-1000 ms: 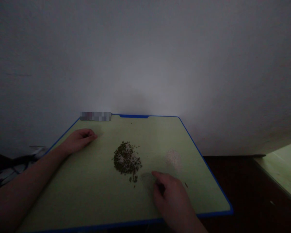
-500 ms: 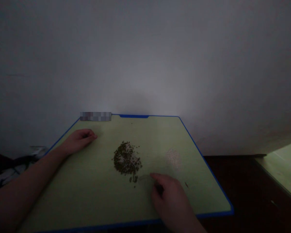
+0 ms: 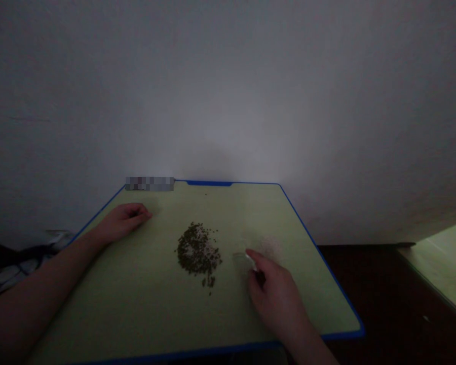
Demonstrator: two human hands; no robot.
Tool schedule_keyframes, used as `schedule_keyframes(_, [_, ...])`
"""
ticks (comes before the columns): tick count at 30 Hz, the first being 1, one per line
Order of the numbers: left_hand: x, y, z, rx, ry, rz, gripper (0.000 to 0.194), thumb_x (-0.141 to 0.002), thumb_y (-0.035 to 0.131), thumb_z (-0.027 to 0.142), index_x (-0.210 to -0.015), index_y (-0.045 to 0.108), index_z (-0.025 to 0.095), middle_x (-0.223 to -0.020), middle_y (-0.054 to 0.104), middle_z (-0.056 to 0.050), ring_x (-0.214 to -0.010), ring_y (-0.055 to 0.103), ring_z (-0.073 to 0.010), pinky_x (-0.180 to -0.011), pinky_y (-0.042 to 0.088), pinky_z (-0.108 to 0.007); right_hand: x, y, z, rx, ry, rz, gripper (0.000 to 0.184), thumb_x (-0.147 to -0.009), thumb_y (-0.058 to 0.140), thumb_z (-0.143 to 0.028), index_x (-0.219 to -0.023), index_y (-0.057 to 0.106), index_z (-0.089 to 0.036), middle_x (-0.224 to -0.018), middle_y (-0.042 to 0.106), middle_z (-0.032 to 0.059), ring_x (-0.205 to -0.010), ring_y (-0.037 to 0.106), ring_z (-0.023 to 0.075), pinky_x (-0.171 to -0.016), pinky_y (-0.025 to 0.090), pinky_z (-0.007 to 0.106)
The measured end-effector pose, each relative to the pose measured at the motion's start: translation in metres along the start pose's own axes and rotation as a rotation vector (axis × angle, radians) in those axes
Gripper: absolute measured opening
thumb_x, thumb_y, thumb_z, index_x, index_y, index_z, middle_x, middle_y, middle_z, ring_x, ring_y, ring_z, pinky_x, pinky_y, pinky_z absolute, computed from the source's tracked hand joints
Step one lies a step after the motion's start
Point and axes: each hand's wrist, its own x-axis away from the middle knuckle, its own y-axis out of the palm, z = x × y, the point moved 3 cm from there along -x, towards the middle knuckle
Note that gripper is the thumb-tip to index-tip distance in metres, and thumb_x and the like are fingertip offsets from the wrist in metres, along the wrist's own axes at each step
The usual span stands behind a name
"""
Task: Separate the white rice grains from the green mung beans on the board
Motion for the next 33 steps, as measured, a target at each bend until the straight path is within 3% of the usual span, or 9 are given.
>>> schedule_keyframes(3, [0.0,0.0,-0.001,0.002,0.011,0.002,0.03,-0.073,0.049,0.046,-0.062,0.053,0.018,-0.055,0.043,0.004,-0.054,0.041,-0.0114,-0.051,0.034,-0.022,-0.004,0.004,-0.005,0.031,-0.058,0.021,0.035,-0.081,0.044,-0.022,-0.11,0.064,-0.019,-0.093,0.071,0.0062,-0.075,0.066,0.0189,-0.069,0.052,0.031])
schedule_keyframes(7, [0.001,-0.001,0.002,0.009,0.023,0.008,0.03,-0.073,0.05,0.046,-0.061,0.052,0.018,-0.055,0.042,0.004,-0.054,0.041,-0.0114,-0.052,0.034,-0.022,-0.014,-0.007,0.006,0.117,-0.036,0.092,0.033,-0.081,0.045,-0.022,-0.107,0.066,-0.017,-0.1,0.07,0.0077,-0.087,0.065,0.0219,-0.079,0.05,0.037])
schedule_keyframes(14, [0.004,-0.002,0.01,0.002,-0.003,0.007,0.031,-0.071,0.049,0.046,-0.061,0.052,0.018,-0.054,0.043,0.003,-0.054,0.041,-0.0116,-0.051,0.033,-0.023,-0.034,-0.003,-0.004,0.168,-0.108,0.063,0.036,-0.082,0.043,-0.019,-0.111,0.064,-0.016,-0.102,0.069,0.0073,-0.089,0.065,0.0199,-0.081,0.05,0.033])
schedule_keyframes(21, [0.001,-0.001,0.002,0.0,0.024,0.009,0.032,-0.072,0.05,0.048,-0.061,0.052,0.018,-0.054,0.043,0.003,-0.054,0.041,-0.0117,-0.051,0.033,-0.022,-0.041,-0.016,0.008,0.27,-0.036,0.09,0.036,-0.082,0.042,-0.021,-0.11,0.064,-0.016,-0.091,0.072,0.0078,-0.083,0.067,0.0213,-0.076,0.051,0.034])
schedule_keyframes(25, [0.001,-0.001,0.0,0.003,0.029,0.012,0.031,-0.074,0.05,0.047,-0.062,0.053,0.018,-0.055,0.044,0.003,-0.054,0.041,-0.0116,-0.05,0.033,-0.022,-0.022,-0.017,-0.001,0.203,-0.22,0.031,0.04,-0.084,0.041,-0.019,-0.121,0.056,-0.017,-0.107,0.067,0.0082,-0.092,0.064,0.0202,-0.082,0.05,0.034])
schedule_keyframes(29, [0.001,-0.001,-0.001,0.006,0.025,0.015,0.031,-0.074,0.05,0.046,-0.062,0.054,0.017,-0.056,0.044,0.003,-0.054,0.041,-0.0113,-0.05,0.034,-0.022,0.001,-0.002,-0.019,0.241,-0.43,-0.158,0.041,-0.081,0.042,-0.012,-0.117,0.06,-0.02,-0.098,0.069,0.0069,-0.087,0.063,0.0199,-0.078,0.05,0.034])
schedule_keyframes(33, [0.001,-0.001,-0.004,-0.018,0.028,0.012,0.031,-0.074,0.049,0.046,-0.063,0.054,0.017,-0.055,0.044,0.003,-0.054,0.042,-0.0116,-0.05,0.033,-0.022,0.008,0.01,-0.026,0.259,-0.493,-0.205,0.041,-0.081,0.041,-0.011,-0.118,0.059,-0.019,-0.096,0.068,0.0074,-0.086,0.062,0.02,-0.077,0.05,0.034])
